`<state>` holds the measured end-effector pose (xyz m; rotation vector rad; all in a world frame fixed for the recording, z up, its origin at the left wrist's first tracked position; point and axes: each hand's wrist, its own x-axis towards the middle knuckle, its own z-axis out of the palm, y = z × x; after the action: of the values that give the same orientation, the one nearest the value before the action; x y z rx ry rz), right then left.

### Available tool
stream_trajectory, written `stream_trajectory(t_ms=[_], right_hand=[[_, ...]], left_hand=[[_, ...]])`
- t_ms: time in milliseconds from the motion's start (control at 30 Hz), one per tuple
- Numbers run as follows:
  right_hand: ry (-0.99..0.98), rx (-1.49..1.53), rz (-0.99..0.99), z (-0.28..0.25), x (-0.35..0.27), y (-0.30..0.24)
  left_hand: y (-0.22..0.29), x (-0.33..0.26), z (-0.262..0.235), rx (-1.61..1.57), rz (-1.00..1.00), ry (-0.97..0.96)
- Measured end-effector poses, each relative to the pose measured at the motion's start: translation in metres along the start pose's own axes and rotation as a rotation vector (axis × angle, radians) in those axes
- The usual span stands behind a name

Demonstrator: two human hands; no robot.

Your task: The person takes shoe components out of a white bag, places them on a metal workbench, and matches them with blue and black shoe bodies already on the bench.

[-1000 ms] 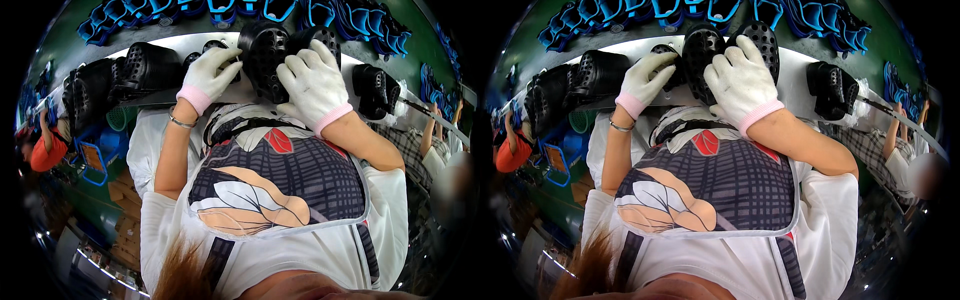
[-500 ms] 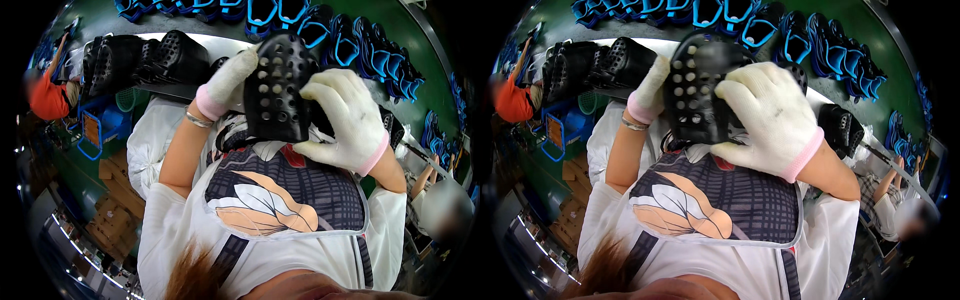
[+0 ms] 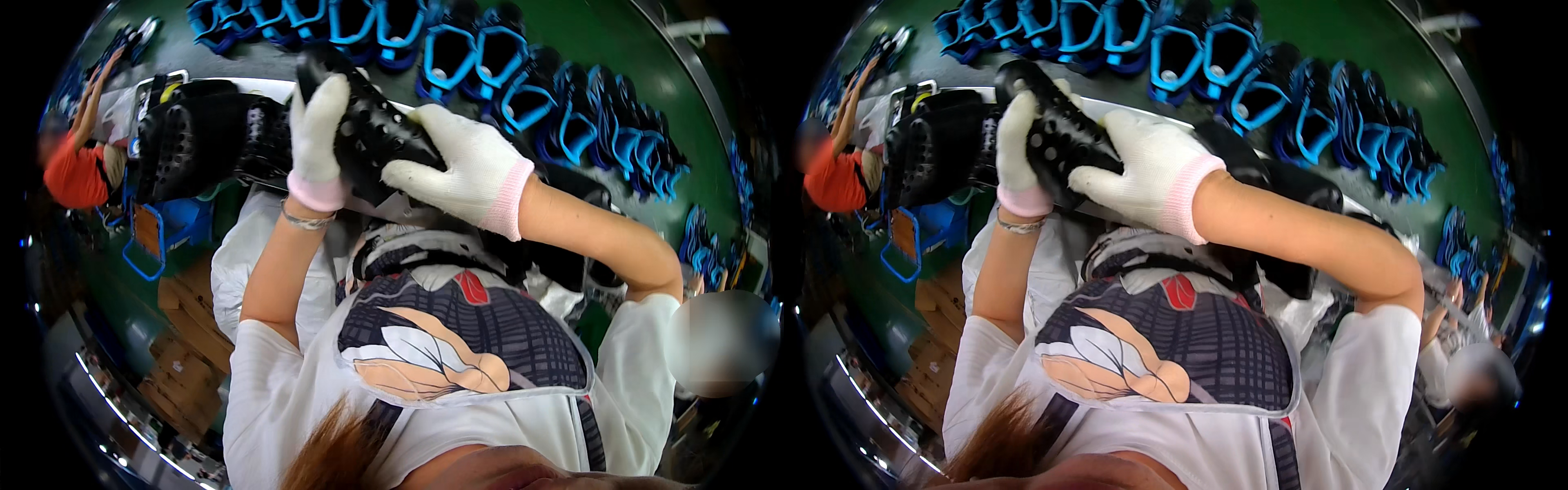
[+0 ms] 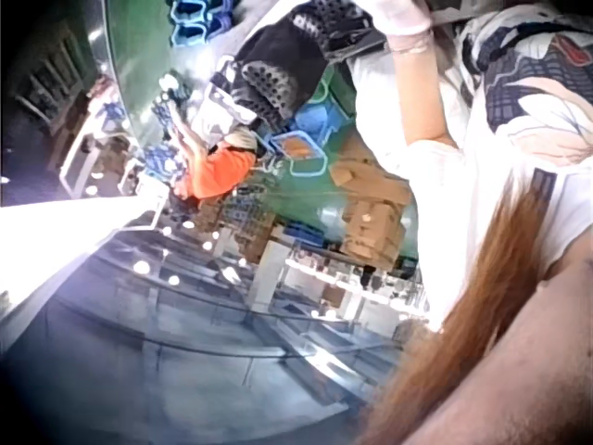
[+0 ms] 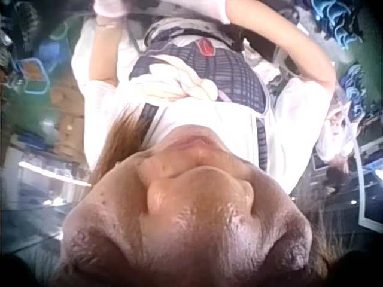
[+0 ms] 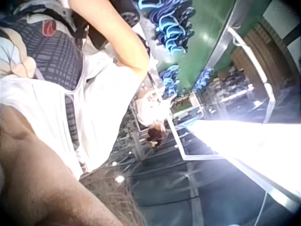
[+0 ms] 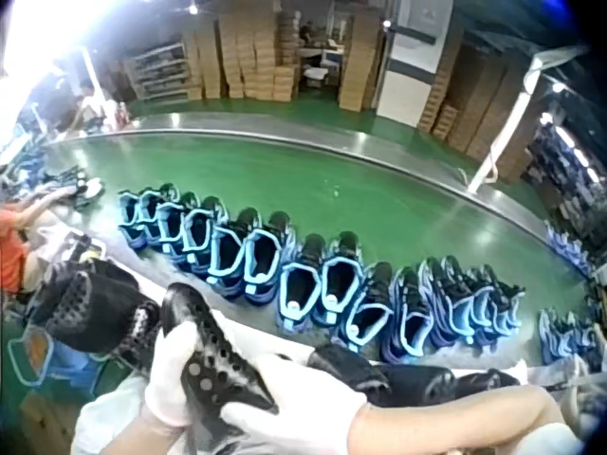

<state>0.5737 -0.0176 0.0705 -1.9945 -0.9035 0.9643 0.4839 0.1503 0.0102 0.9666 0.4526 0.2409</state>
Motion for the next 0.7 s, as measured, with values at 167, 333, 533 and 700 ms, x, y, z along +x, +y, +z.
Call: stream_trajectory(t_ms=[167,333,533,700], right_hand=[[0.029,-0.209,0.07,-0.019,0.048,-0.016],[0.017,-0.429,0.211,-0.045,0.101,0.018],[-0.094,-0.347,0.362,-0.065,0.166,0.038],[0.049,-0.687,0.228,-0.073,0.213,0.047]], left_hand=[[0.031,0.047,0.0,0.027,-0.036,0.067],[0.035,0.113,-0.033,1.035,0.069,-0.188],[-0.018,0.181,-0.061,1.83,0.082,-0.463],[-0.05,0.212,-0.056,2.001,-0.067,-0.595]])
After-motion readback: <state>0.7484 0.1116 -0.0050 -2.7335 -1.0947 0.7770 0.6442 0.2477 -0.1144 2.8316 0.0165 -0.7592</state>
